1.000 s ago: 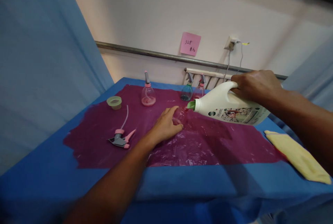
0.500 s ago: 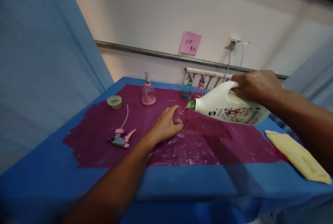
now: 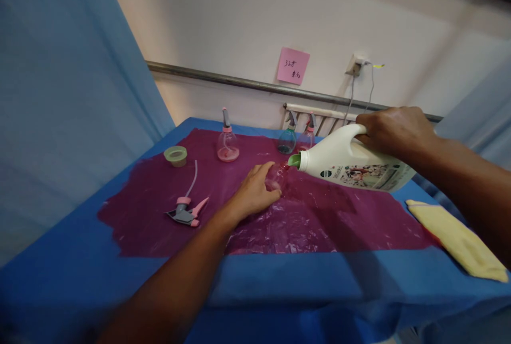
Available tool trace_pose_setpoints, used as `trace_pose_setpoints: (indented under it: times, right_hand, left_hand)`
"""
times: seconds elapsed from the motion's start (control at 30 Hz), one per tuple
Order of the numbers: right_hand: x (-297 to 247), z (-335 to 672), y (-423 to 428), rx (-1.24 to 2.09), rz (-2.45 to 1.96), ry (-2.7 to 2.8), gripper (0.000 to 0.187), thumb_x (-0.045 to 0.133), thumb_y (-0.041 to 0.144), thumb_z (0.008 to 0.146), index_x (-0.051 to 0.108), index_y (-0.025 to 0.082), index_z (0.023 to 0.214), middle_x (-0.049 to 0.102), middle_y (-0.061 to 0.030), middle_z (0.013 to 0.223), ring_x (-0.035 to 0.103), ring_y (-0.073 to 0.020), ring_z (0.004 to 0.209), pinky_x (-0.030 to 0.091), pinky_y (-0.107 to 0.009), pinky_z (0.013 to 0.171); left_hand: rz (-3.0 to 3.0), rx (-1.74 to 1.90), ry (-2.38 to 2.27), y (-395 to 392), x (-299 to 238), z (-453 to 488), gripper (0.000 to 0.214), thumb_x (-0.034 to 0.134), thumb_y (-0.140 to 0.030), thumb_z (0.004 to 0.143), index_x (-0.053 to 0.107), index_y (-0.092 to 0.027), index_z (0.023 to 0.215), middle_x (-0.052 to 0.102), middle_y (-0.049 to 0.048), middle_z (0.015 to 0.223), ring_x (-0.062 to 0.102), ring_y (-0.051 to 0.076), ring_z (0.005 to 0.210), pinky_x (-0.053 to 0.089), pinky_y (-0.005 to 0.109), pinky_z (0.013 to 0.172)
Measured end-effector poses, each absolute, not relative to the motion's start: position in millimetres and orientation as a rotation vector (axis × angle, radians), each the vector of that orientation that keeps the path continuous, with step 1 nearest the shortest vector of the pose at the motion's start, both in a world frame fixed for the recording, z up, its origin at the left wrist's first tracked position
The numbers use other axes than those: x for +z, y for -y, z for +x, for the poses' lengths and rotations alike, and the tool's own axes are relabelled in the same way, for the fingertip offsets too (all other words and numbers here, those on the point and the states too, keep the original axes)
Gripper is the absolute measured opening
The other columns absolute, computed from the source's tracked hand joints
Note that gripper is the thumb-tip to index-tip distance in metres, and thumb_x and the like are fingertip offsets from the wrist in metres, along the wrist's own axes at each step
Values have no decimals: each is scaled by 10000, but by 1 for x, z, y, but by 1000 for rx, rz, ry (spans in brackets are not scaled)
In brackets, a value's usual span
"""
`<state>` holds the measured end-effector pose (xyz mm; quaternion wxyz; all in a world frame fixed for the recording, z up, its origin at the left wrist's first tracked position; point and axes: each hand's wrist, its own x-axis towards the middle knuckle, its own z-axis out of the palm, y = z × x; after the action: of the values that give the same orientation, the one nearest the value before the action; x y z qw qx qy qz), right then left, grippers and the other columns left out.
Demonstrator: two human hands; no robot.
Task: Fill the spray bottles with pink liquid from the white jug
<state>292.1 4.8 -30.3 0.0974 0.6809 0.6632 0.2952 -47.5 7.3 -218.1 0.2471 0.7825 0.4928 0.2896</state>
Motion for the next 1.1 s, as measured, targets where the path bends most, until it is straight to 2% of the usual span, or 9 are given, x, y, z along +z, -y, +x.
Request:
trace_pose_setpoints:
  times: [0.27, 0.63, 0.83, 1.1]
  right_hand:
    - [-27, 289, -3, 865, 1979, -1922, 400, 421, 603, 986, 699, 320, 1040, 808, -117, 1004, 733, -338, 899, 329, -396, 632]
    - [-29, 293, -6, 903, 2006, -1964, 351, 505, 598, 960, 728, 327, 981, 798, -104, 938, 683, -309, 790, 293, -382, 629]
    - [-29, 292, -5, 881, 2029, -1974, 343, 497, 587, 959, 719, 326, 974, 798, -109, 943, 691, -316, 806, 304, -391, 636]
    - [-26, 288, -3, 843, 2028, -1955, 351, 474, 588, 961, 696, 316, 984, 791, -121, 975, 705, -327, 840, 320, -406, 642]
  left_hand:
    - [2136, 804, -1342, -7, -218, -47, 793, 723, -308, 893, 513, -269, 1657, 640, 158, 1592, 604, 376, 1493, 518, 501, 1251]
    - [2125, 785, -1338, -5, -215, -47, 799, 713, -303, 894, 500, -293, 1664, 627, 150, 1610, 596, 370, 1508, 512, 492, 1259]
    - [2123, 783, -1337, -5, -214, -47, 795, 714, -305, 901, 505, -257, 1666, 621, 173, 1620, 588, 386, 1516, 506, 516, 1265]
    - [2120, 788, -1347, -5, -215, -47, 795, 722, -298, 903, 498, -291, 1666, 624, 152, 1621, 584, 373, 1521, 501, 499, 1272]
